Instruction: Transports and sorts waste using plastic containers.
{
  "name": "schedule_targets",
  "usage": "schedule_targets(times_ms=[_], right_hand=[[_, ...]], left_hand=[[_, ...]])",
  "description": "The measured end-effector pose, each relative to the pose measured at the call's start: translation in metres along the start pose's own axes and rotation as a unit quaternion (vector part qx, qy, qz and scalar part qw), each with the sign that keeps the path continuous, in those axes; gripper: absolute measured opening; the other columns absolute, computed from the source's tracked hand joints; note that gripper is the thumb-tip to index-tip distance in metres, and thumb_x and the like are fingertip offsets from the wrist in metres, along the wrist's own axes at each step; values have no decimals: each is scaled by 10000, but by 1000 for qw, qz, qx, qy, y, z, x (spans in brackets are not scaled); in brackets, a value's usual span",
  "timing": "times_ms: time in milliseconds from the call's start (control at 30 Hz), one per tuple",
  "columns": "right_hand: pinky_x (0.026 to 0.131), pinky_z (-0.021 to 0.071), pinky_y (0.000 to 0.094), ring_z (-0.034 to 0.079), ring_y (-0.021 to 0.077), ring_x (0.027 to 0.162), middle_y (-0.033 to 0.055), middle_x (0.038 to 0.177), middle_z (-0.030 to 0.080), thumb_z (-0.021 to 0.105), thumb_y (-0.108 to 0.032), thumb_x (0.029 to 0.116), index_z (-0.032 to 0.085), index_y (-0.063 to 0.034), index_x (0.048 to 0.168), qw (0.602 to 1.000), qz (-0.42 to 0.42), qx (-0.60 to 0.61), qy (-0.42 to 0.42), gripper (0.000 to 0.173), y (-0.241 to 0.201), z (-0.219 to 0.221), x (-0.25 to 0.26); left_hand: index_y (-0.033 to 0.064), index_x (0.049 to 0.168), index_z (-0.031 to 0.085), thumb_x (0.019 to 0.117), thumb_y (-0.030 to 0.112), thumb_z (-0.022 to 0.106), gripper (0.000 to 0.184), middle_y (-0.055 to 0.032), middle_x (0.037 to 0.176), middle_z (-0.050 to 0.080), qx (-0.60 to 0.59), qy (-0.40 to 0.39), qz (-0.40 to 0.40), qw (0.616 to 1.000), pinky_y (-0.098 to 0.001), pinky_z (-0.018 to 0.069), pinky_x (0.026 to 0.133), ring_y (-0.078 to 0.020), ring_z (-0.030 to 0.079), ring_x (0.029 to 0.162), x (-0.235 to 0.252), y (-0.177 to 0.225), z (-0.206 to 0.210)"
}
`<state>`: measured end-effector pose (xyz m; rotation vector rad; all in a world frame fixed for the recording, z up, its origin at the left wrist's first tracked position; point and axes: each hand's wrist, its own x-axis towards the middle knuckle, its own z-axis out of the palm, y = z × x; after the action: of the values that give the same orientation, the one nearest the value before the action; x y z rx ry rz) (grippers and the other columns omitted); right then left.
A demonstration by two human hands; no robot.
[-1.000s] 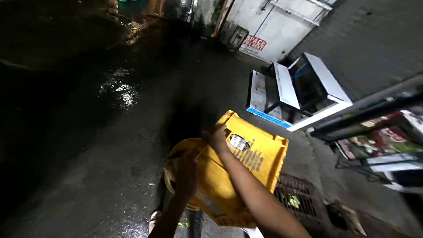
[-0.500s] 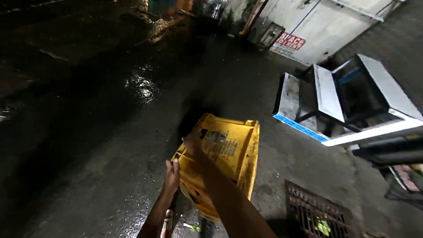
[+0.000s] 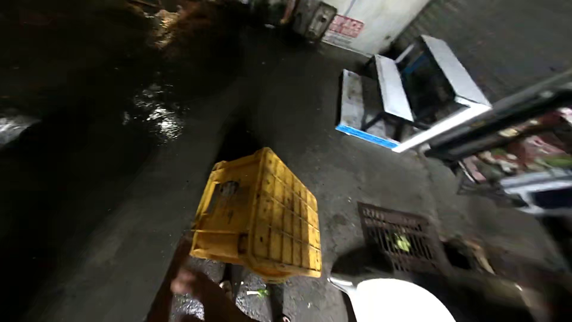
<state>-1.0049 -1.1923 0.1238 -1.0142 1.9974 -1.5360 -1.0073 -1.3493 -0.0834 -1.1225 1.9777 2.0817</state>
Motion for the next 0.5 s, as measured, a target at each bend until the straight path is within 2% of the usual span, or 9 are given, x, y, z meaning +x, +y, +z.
schedule_targets(times_ms=[33, 100, 133, 200, 267, 300, 367, 433, 500], right_hand=[[1032, 537, 354, 656, 263, 1208, 208, 1295, 669, 668, -187, 966, 707, 24, 1223, 1000, -24, -1, -6, 335, 9, -17, -24], [1004, 561, 349, 689, 194, 1139, 152, 1255, 702, 614, -59, 995, 695, 46, 1226, 994, 80, 50, -59, 266, -6, -98, -56], [990, 569, 346, 694, 169, 1108, 127, 1227, 712, 568, -21, 1004, 686, 52, 1221, 987, 140, 79, -21, 257, -4, -141, -71], [902, 613, 345, 720, 154, 1004, 110, 1129, 733, 478, -4, 1022, 672, 68, 1183, 952, 236, 93, 169, 262, 14, -215, -98], [864, 592, 359, 706, 187, 1000, 153, 1147, 709, 439, -73, 1070, 637, 71, 1236, 874, 344, 51, 341, 296, 58, -273, -116], [894, 564, 394, 686, 232, 1056, 188, 1215, 685, 431, -113, 1089, 621, 63, 1289, 836, 390, 31, 384, 327, 91, -296, -125], [1019, 472, 492, 595, 347, 1236, 256, 1384, 590, 407, -186, 1117, 555, 58, 1392, 788, 473, 2, 394, 396, 156, -327, -138], [1133, 381, 541, 492, 421, 1372, 304, 1480, 496, 347, -238, 1137, 485, 78, 1453, 780, 532, -41, 327, 468, 203, -339, -137], [1159, 344, 561, 449, 437, 1409, 318, 1504, 462, 277, -295, 1145, 463, 77, 1472, 772, 573, -38, 274, 529, 239, -343, -128]], left_hand=[[-49, 1488, 424, 1119, 199, 375, 447, -281, 1462, 501, 32, -20, -31, 999, -505, 437, 1100, -358, 519, 1327, -18, 39, -6], [-23, 1471, 451, 1131, 337, 304, 517, -262, 1413, 522, 41, -23, -79, 996, -543, 433, 1052, -350, 526, 1264, -23, 78, -13], [-14, 1437, 481, 1128, 419, 263, 576, -232, 1340, 553, 30, -14, -98, 995, -522, 446, 1008, -312, 545, 1181, -17, 90, -13], [33, 1367, 537, 1104, 528, 224, 642, -136, 1143, 614, 7, 13, -113, 993, -436, 487, 848, -208, 574, 956, 1, 106, -8], [47, 1301, 564, 1096, 554, 235, 638, -81, 993, 602, 15, 60, -110, 992, -355, 474, 708, -150, 557, 811, 20, 118, 12], [46, 1299, 573, 1095, 548, 271, 620, -104, 1034, 620, 47, 88, -108, 989, -367, 504, 748, -173, 599, 875, 26, 124, 25], [-2, 1456, 497, 1082, 528, 394, 657, -276, 1370, 574, 82, 103, -112, 985, -568, 439, 1053, -386, 565, 1258, 33, 133, 45], [8, 1442, 527, 1055, 559, 451, 677, -314, 1378, 562, 133, 123, -99, 979, -651, 395, 1061, -467, 537, 1283, 37, 127, 57], [27, 1420, 550, 1048, 598, 424, 693, -298, 1331, 593, 149, 126, -100, 976, -651, 429, 1024, -448, 570, 1234, 34, 120, 58]])
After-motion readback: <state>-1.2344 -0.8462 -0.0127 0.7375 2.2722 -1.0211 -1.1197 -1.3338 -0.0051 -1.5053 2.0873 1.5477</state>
